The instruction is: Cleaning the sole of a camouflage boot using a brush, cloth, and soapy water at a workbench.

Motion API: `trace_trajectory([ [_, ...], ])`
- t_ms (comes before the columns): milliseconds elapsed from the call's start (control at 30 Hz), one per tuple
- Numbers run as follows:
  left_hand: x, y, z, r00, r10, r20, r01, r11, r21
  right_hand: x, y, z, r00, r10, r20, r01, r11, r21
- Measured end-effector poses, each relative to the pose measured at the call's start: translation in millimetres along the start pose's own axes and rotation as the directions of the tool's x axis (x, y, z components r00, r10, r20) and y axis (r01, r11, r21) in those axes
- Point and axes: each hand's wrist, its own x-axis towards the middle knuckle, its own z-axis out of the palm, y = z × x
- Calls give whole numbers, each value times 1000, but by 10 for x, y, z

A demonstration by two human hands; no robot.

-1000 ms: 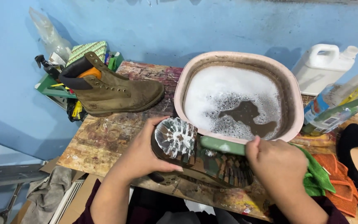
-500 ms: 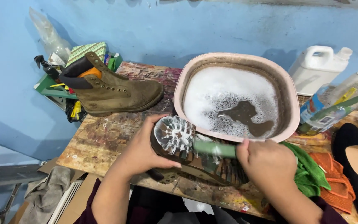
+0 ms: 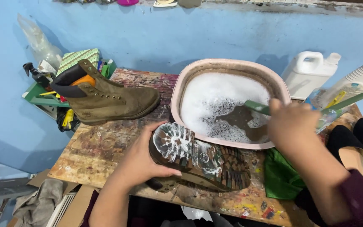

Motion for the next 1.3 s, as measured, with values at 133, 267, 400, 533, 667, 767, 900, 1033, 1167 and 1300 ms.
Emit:
trace_trajectory([
  [133, -19, 2, -7, 1000, -7, -8, 7, 1000, -17, -99, -301, -215, 930, -352, 104, 359, 931, -57],
  [267, 14, -50, -3, 1000, 1, 9, 0, 1000, -31, -177, -231, -278, 826, -563, 31, 558, 824, 97],
  [400, 23, -35, -25, 999, -35, 29, 35, 999, -22, -185, 143, -210, 869, -476, -134, 469, 879, -81],
  [533, 41, -59, -20, 996, -81, 42, 82, 996, -23, -328, 455, -467, 960, -281, -18, 273, 945, -182],
  [667, 60, -69, -19, 996, -89, 31, 92, 993, -80, 794, 1284, 379, 909, -152, -388, 62, 970, -234],
  [767, 54, -3, -18, 985, -171, 30, 173, 980, -96, 1898, 2126, 1114, 810, -137, -570, 111, 991, -81],
  [900, 61, 4, -23, 981, -192, 29, 193, 978, -75, 2192, 2025, 911, 977, -29, -212, -121, 743, -659],
  [1033, 50, 12, -8, 980, -197, 23, 198, 978, -73, 1954, 1550, 519, 990, 104, 99, -26, 807, -590],
  [1167, 63, -24, 6, 984, -178, 6, 178, 981, -73, 1298, 1085, -166, 927, 79, 366, -50, 995, -88],
  [1300, 74, -128, 48, 996, -60, -64, 53, 993, -106, 1823, 1231, 436, 941, 12, 339, 49, 984, -169],
])
